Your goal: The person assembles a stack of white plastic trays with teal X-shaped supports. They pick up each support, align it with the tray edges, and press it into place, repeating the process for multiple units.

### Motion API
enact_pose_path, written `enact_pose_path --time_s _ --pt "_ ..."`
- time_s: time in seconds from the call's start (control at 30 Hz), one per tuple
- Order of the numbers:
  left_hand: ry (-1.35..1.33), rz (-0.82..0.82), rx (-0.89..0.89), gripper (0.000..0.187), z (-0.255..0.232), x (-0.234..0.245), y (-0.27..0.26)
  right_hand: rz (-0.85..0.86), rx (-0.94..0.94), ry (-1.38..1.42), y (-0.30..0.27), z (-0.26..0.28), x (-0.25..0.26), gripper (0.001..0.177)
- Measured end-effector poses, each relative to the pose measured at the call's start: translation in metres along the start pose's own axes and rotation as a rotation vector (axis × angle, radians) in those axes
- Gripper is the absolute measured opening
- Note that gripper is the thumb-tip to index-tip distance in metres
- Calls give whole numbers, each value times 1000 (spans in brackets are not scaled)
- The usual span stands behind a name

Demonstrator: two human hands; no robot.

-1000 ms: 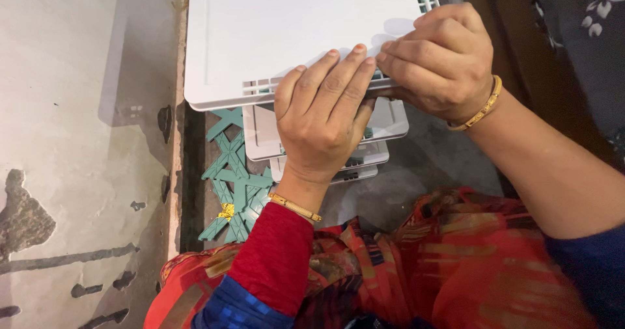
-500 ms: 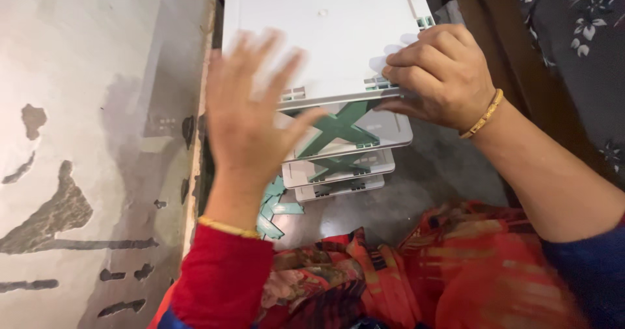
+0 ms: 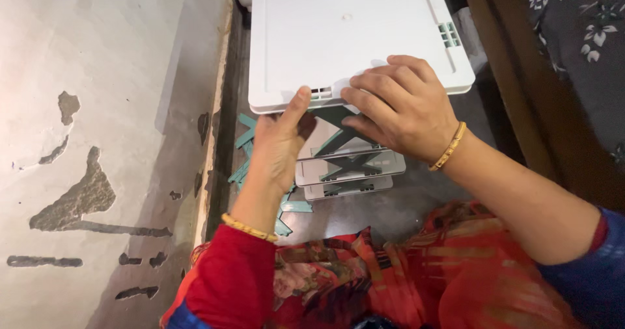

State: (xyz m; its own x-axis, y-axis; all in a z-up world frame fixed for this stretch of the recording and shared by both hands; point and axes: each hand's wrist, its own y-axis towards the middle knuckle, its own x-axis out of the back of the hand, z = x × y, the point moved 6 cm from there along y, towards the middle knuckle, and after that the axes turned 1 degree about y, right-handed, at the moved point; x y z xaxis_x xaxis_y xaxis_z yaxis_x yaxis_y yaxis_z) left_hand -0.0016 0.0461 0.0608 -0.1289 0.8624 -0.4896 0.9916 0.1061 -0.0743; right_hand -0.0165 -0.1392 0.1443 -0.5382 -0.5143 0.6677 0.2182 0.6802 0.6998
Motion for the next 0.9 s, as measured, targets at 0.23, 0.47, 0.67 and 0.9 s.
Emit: enact_pose_path --time_s 0.23,0.47,0.67,0.9 --pt "-119 -3 33 25 26 -9 -2 -22 -7 37 5 9 -4 48" --pt "-129 285 49 24 32 -20 -3 -76 -39 75 5 4 0 28" --pt "107 207 -61 34 30 -14 -6 -106 5 62 -2 4 -1 26" --pt "190 209 -100 27 21 -15 -7 -143 25 56 -6 2 -2 24"
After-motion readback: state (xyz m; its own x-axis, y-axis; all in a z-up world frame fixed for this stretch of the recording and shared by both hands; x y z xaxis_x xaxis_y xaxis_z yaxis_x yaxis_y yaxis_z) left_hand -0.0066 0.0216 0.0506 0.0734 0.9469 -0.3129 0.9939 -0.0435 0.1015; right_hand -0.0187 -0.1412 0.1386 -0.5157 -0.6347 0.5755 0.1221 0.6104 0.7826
